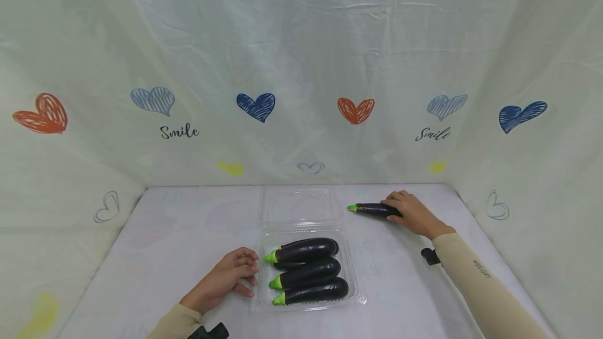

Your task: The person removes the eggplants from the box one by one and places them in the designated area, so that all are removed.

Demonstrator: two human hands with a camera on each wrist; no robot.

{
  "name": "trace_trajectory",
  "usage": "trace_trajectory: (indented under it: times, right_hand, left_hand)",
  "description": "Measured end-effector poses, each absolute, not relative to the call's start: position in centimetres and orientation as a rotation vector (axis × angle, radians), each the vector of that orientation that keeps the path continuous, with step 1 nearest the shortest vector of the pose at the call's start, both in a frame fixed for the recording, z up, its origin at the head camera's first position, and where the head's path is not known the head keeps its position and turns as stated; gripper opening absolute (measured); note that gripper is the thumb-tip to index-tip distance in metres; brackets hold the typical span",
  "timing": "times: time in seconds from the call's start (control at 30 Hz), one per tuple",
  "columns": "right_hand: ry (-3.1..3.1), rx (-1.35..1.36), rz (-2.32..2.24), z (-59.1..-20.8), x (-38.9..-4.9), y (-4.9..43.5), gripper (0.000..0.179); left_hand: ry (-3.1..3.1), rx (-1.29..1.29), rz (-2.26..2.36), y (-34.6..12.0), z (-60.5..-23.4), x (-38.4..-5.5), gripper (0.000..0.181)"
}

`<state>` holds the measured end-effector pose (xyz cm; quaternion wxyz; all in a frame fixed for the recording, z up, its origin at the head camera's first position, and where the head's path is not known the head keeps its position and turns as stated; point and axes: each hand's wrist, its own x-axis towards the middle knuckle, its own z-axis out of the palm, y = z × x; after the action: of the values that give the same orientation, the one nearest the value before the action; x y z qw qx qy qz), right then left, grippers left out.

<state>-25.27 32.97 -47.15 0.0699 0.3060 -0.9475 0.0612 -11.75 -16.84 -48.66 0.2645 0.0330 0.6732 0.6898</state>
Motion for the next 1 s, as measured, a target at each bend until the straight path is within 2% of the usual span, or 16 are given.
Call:
trace_trajectory:
  times: [1.0]
  right_hand:
    - [-2.873,0.865,0.174,-47.26,-25.38,32.63,0.043]
  left_hand:
    - [1.816,0.085,1.875,-16.81,-48.78,-11.64,0.027]
